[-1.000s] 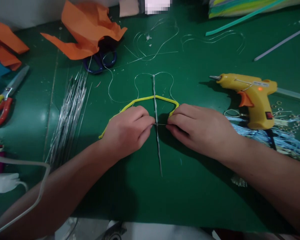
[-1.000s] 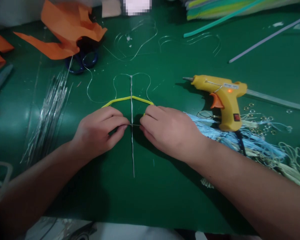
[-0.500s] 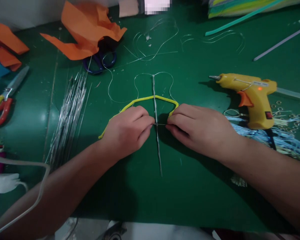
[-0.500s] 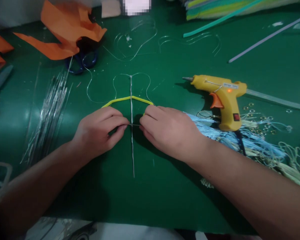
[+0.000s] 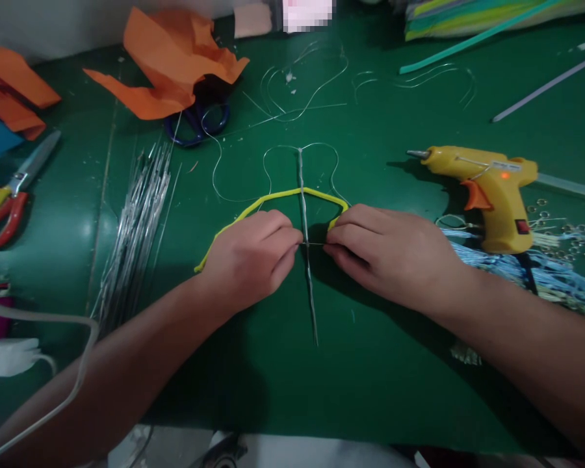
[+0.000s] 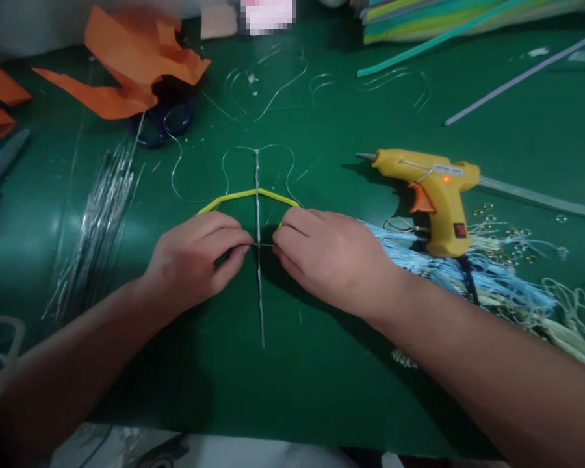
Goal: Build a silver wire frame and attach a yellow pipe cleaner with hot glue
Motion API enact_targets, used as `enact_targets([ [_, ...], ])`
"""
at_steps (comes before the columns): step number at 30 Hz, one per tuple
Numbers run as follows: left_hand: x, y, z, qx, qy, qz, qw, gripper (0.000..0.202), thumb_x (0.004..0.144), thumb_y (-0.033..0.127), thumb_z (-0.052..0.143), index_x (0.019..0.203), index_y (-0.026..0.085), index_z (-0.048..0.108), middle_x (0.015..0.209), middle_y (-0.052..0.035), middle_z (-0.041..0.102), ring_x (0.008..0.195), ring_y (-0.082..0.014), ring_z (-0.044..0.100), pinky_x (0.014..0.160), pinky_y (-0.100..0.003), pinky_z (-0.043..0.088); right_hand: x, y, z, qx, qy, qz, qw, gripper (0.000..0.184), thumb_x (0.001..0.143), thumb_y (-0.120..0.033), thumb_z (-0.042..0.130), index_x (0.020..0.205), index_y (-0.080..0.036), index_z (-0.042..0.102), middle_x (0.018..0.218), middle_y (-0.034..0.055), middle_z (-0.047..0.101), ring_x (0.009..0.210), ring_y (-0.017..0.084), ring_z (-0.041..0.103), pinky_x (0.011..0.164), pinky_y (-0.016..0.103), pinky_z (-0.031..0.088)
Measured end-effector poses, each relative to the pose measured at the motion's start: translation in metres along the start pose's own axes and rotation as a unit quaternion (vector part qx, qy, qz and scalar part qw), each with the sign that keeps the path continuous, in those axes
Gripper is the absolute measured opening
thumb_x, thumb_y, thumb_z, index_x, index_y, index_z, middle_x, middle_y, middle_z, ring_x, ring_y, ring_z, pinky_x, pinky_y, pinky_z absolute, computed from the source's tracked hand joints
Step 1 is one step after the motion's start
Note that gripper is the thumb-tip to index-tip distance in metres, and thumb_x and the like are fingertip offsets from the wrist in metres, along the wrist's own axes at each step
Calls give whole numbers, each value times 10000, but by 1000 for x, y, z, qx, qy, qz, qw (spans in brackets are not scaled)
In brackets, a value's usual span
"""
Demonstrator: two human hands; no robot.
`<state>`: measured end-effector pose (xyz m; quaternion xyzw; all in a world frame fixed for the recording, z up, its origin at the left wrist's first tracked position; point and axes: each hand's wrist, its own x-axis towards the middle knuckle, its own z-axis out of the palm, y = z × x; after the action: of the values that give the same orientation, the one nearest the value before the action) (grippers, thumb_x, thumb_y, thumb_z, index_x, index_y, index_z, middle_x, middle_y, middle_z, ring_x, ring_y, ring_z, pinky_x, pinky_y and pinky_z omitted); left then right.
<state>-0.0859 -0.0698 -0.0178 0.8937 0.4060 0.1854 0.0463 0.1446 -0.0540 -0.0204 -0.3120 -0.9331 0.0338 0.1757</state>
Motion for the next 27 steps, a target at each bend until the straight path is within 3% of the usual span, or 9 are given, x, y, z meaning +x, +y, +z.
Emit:
enact_targets([
  [12, -1, 2, -2, 19, -2, -16, 1000, 172, 946, 206, 542, 921, 177, 710, 928, -39, 711, 790, -172, 683, 631, -293, 482, 0, -5, -2, -14, 23, 28, 999, 247, 980, -276, 504, 890, -147, 695, 893, 67, 709, 689, 156, 612, 574, 307, 396],
  [17, -2, 2, -1, 28, 12, -14, 999, 137, 926, 210, 579, 925, 177, 712, 917, -34, 711, 776, -178, 681, 631, -302, 483, -1, -8, -8, -12, 102, 70, 992, 172, 939, -291, 585, 864, -169, 680, 882, 58, 720, 660, 149, 627, 543, 298, 419],
  [20, -1, 2, -1, 27, 14, -8, 999, 135, 926, 200, 578, 931, 173, 710, 911, -34, 708, 779, -175, 676, 632, -296, 483, -1, -9, -11, -9, 137, 109, 985, 120, 906, -259, 611, 943, -166, 678, 994, 81, 723, 651, 143, 619, 527, 290, 436],
  [27, -1, 3, -3, 14, 7, -1, 1000, 161, 941, 196, 553, 937, 159, 709, 907, -50, 705, 778, -177, 663, 638, -297, 482, 1, -8, -7, -16, 91, 177, 980, 283, 845, -282, 616, 1096, -166, 676, 1107, 87, 697, 546, 107, 523, 487, 292, 408],
])
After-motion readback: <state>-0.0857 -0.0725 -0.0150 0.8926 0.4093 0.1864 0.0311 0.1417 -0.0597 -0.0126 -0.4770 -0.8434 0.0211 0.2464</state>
